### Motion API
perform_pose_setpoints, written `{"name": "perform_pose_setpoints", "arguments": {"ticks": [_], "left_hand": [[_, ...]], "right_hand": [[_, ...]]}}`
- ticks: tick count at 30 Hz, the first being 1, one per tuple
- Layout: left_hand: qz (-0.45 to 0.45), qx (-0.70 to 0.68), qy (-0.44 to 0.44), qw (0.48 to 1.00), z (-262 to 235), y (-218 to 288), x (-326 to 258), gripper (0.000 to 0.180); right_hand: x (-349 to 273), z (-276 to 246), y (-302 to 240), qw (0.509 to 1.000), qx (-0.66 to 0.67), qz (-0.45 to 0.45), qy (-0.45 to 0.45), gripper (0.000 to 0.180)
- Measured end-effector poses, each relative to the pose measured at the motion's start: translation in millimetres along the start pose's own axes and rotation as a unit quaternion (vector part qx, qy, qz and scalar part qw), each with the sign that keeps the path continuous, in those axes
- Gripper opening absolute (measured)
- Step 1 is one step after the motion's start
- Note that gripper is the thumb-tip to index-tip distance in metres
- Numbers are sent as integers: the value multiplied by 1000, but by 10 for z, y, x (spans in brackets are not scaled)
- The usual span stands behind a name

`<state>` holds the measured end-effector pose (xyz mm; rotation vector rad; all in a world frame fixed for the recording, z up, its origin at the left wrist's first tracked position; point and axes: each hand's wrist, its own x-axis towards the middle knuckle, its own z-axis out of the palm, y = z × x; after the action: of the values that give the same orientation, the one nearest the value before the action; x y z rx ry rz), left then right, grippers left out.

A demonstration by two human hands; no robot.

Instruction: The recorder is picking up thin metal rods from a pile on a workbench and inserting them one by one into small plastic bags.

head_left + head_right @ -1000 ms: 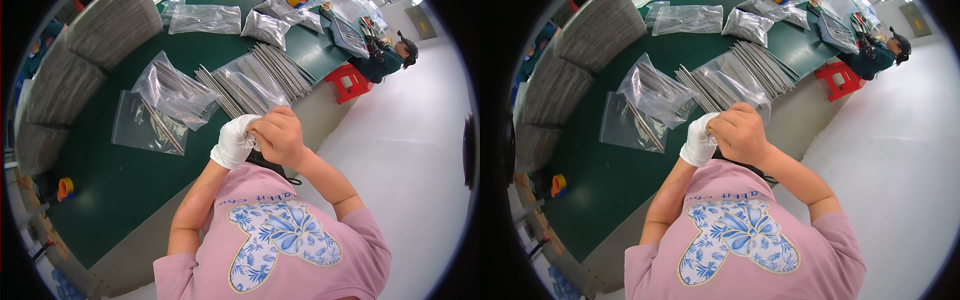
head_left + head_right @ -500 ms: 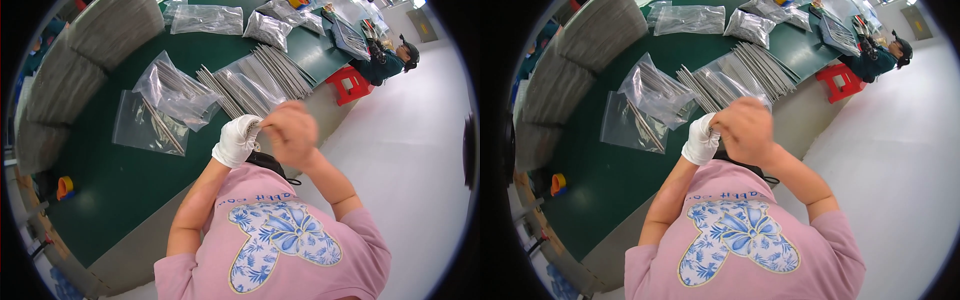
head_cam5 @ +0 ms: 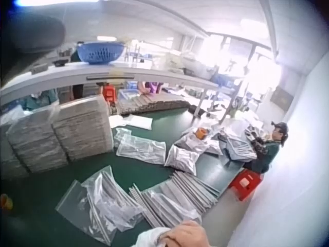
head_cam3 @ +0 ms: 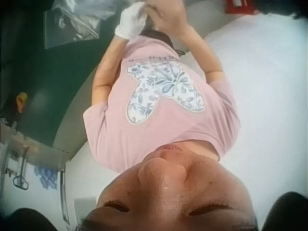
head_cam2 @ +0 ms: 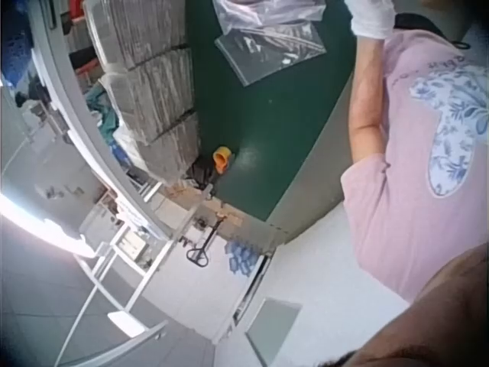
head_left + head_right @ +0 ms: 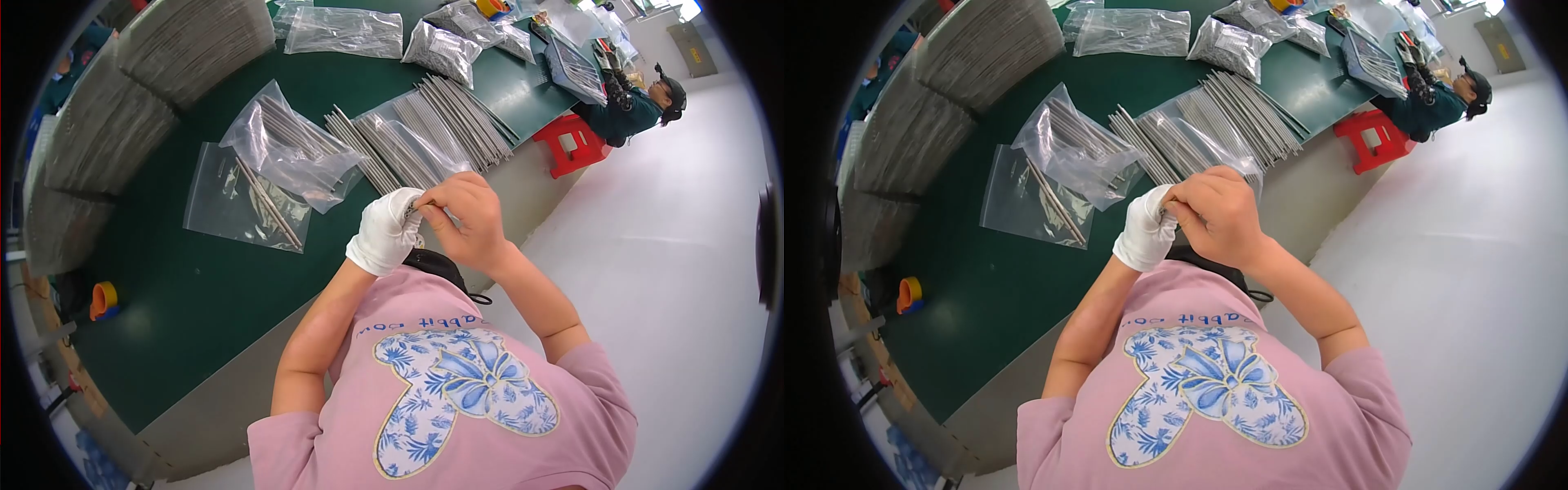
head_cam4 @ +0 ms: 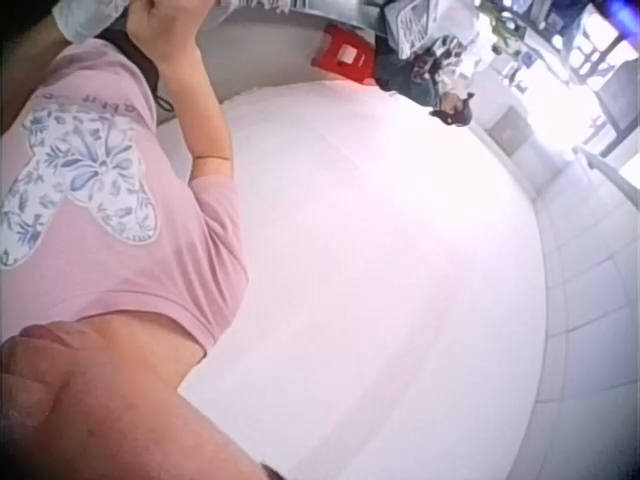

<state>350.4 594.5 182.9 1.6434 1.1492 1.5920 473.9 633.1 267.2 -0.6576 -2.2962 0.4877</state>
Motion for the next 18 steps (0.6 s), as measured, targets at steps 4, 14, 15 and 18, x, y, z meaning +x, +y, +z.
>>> {"name": "perform_pose_setpoints", "arguments": {"ticks": [4,14,15,18], "left_hand": [[4,20,-14,1000,-7,6,7,16],[-9,2,-24,1000,-32,32,9,23],[-9,2,-24,1000,-31,40,6,23],[-25,-7,-20,999,-31,57,3,25]], "right_hand": [[10,-11,-3,1000,4,6,-11,8],[28,-27,-41,997,-57,-50,-6,8],[33,-28,-64,996,-71,-56,-6,8],[49,-45,-77,995,-84,-56,-14,8]]}}
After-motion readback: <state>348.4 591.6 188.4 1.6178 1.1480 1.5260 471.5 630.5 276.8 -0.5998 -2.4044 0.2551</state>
